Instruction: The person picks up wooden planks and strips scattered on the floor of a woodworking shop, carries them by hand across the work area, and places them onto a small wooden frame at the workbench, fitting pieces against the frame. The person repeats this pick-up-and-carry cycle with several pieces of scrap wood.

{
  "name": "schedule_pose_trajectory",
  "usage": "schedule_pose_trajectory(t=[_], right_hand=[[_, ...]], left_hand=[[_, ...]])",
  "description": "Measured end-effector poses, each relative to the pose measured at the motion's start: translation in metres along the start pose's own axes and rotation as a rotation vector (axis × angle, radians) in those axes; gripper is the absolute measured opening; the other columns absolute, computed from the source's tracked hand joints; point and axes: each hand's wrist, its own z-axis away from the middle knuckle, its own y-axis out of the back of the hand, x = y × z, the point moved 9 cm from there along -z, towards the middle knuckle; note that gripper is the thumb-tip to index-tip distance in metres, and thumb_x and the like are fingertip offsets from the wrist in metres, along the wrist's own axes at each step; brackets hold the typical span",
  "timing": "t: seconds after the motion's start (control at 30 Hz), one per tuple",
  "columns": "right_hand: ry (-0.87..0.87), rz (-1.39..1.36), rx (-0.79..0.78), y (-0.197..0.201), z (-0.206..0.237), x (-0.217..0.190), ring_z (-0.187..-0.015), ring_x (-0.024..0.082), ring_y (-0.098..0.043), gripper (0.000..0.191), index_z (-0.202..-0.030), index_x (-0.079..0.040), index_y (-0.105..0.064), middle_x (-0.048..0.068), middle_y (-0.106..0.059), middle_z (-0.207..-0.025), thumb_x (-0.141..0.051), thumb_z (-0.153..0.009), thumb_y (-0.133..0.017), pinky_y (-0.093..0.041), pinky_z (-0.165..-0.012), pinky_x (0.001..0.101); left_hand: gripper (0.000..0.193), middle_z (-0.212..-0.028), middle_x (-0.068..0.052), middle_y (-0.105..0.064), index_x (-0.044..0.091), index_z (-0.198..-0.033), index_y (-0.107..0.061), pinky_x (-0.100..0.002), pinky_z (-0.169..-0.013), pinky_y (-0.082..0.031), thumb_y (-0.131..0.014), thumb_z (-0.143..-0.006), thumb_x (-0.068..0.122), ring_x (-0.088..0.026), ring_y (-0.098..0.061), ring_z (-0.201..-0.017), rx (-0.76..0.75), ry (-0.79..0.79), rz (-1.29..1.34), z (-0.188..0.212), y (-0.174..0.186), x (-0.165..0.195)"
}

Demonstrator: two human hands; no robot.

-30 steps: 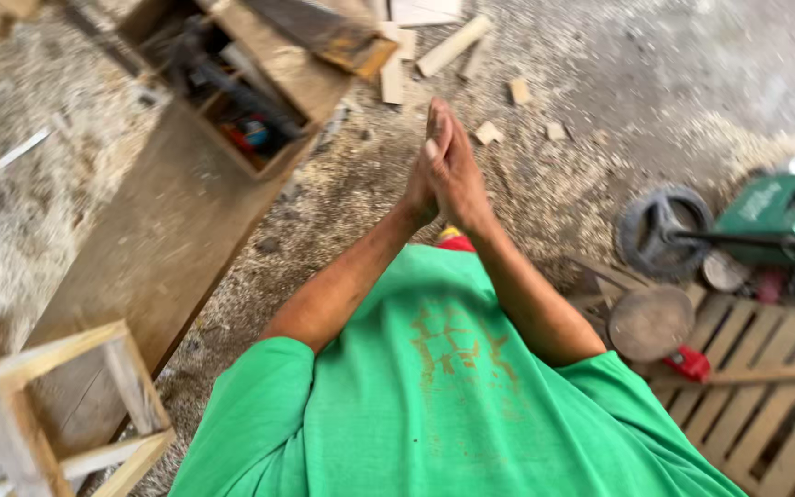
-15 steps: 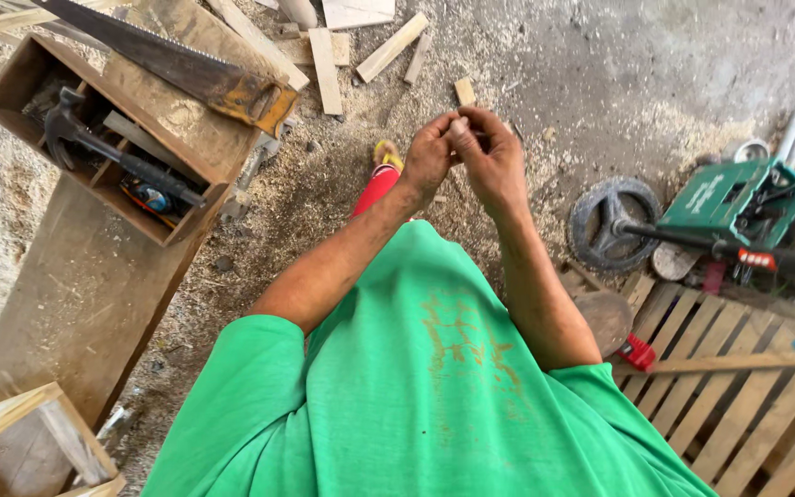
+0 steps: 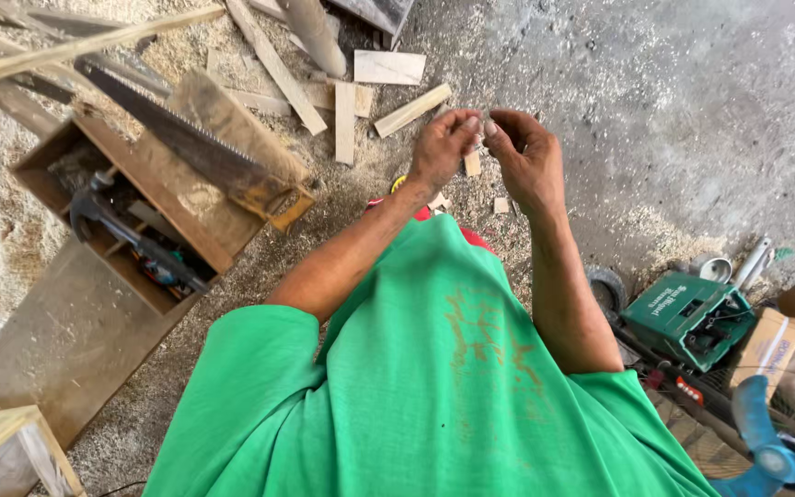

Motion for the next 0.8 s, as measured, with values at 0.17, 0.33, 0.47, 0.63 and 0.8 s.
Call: schedule_pose_trajectory(t=[0.17, 0.33, 0.47, 0.63, 0.8], right_hand=[[-0.027, -0.079, -0.055, 0.004, -0.073, -0.017, -0.095, 0.014, -0.072, 0.034, -0.125, 0.001, -0.069, 0.010, -0.077, -0.107, -0.023, -0.103, -0.069, -0.059, -0.085, 0.0293], [0.004, -0.091, -0.144, -0.005, -0.144, -0.034, -0.100, 0.013, -0.072, 0.030, -0.124, 0.002, -0.069, 0.009, -0.077, -0.109, -0.021, -0.104, -0.069, -0.059, -0.089, 0.0285], [0.039, -0.039, -0.272, -0.007, -0.218, -0.046, -0.099, 0.012, -0.072, 0.027, -0.122, 0.001, -0.071, 0.008, -0.077, -0.107, -0.019, -0.104, -0.068, -0.058, -0.089, 0.0278], [0.118, 0.041, -0.441, -0.012, -0.353, -0.063, -0.095, 0.012, -0.072, 0.026, -0.120, 0.001, -0.071, 0.007, -0.076, -0.103, -0.017, -0.102, -0.070, -0.059, -0.085, 0.0282], [0.274, 0.292, -0.605, -0.012, -0.477, -0.094, -0.085, 0.014, -0.071, 0.025, -0.118, 0.002, -0.072, 0.009, -0.077, -0.098, -0.016, -0.102, -0.071, -0.058, -0.077, 0.0285]], left_hand=[[0.032, -0.088, -0.001, -0.065, -0.001, -0.125, -0.069, -0.022, -0.063, -0.050, -0.061, -0.103, 0.022, -0.006, -0.056, -0.073, 0.042, -0.060, -0.072, -0.067, 0.007, 0.044], [0.030, -0.105, -0.003, -0.075, 0.001, -0.122, -0.067, -0.025, -0.078, -0.059, -0.063, -0.101, 0.022, -0.009, -0.072, -0.091, 0.128, -0.101, -0.133, -0.117, 0.008, 0.067], [0.028, -0.104, -0.006, -0.075, 0.001, -0.119, -0.069, -0.027, -0.078, -0.058, -0.063, -0.101, 0.021, -0.012, -0.070, -0.089, 0.253, -0.110, -0.076, -0.173, 0.015, 0.074], [0.027, -0.097, -0.009, -0.072, 0.001, -0.124, -0.069, -0.029, -0.074, -0.055, -0.059, -0.103, 0.016, -0.014, -0.065, -0.085, 0.407, -0.133, -0.002, -0.285, 0.022, 0.095], [0.020, -0.099, -0.006, -0.078, 0.004, -0.114, -0.073, -0.030, -0.076, -0.059, -0.058, -0.103, 0.011, -0.015, -0.074, -0.086, 0.731, -0.220, -0.169, -0.376, 0.023, 0.151]])
